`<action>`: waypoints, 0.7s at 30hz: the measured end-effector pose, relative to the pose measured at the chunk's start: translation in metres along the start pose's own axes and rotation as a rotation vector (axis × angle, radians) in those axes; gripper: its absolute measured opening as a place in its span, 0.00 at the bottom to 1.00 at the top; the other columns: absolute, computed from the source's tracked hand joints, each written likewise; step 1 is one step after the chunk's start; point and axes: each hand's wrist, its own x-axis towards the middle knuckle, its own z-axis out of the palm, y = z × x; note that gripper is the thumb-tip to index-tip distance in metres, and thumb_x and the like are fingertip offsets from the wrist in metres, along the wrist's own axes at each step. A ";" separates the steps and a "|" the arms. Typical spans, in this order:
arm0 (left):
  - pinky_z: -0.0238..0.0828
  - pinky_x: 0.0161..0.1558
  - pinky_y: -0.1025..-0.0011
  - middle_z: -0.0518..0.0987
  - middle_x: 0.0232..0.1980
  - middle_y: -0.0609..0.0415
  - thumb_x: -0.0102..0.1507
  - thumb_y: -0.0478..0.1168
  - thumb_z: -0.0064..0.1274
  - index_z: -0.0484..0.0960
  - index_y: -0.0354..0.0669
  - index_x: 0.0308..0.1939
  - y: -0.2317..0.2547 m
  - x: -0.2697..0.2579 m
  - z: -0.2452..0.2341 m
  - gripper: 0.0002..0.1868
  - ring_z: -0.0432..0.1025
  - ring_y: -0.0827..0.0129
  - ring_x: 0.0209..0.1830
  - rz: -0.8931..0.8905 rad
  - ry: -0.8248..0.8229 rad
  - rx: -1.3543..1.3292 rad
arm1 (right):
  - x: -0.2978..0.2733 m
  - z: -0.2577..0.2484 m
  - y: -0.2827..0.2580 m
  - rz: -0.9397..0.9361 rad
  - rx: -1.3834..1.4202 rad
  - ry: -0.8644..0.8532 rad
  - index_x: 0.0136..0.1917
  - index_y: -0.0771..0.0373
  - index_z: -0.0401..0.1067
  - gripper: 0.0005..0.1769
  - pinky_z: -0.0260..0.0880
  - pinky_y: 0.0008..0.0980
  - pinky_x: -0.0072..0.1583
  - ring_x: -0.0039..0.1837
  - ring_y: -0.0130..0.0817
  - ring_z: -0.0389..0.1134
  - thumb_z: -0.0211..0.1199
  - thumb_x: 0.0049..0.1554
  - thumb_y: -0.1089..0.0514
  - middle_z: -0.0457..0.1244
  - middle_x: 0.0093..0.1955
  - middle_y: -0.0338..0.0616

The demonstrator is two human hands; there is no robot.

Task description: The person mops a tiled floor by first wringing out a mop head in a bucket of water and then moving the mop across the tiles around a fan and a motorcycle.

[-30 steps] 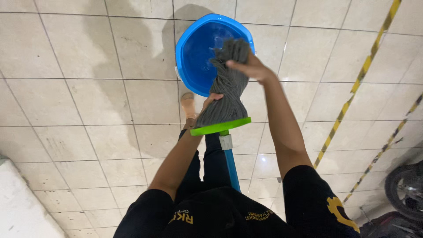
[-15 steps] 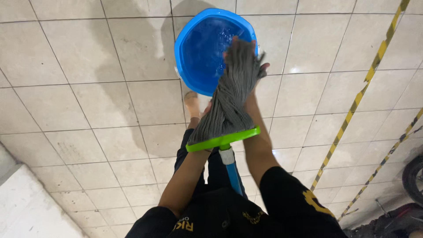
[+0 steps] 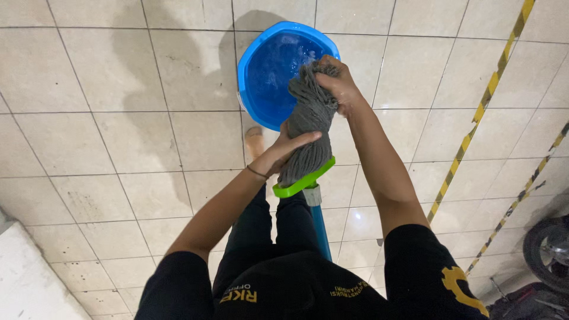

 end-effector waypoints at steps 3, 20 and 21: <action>0.75 0.60 0.60 0.65 0.69 0.35 0.42 0.59 0.73 0.32 0.33 0.75 -0.009 0.016 -0.004 0.76 0.71 0.52 0.66 -0.037 0.109 0.112 | 0.011 0.005 0.017 -0.165 -0.199 0.042 0.43 0.59 0.72 0.05 0.71 0.29 0.47 0.44 0.26 0.67 0.67 0.52 0.62 0.65 0.41 0.35; 0.79 0.56 0.62 0.76 0.62 0.37 0.55 0.55 0.68 0.55 0.25 0.70 -0.052 0.026 -0.023 0.53 0.78 0.56 0.55 -0.097 -0.054 -0.388 | 0.065 -0.042 0.136 -0.204 -0.322 0.307 0.55 0.67 0.73 0.20 0.70 0.34 0.52 0.50 0.34 0.69 0.68 0.55 0.51 0.69 0.49 0.48; 0.79 0.54 0.62 0.78 0.59 0.39 0.61 0.54 0.64 0.66 0.24 0.70 -0.063 0.025 -0.026 0.44 0.78 0.55 0.53 -0.170 -0.200 -0.564 | 0.057 -0.046 0.141 -0.135 -0.100 0.269 0.60 0.70 0.73 0.24 0.71 0.37 0.56 0.55 0.39 0.68 0.64 0.60 0.48 0.68 0.56 0.55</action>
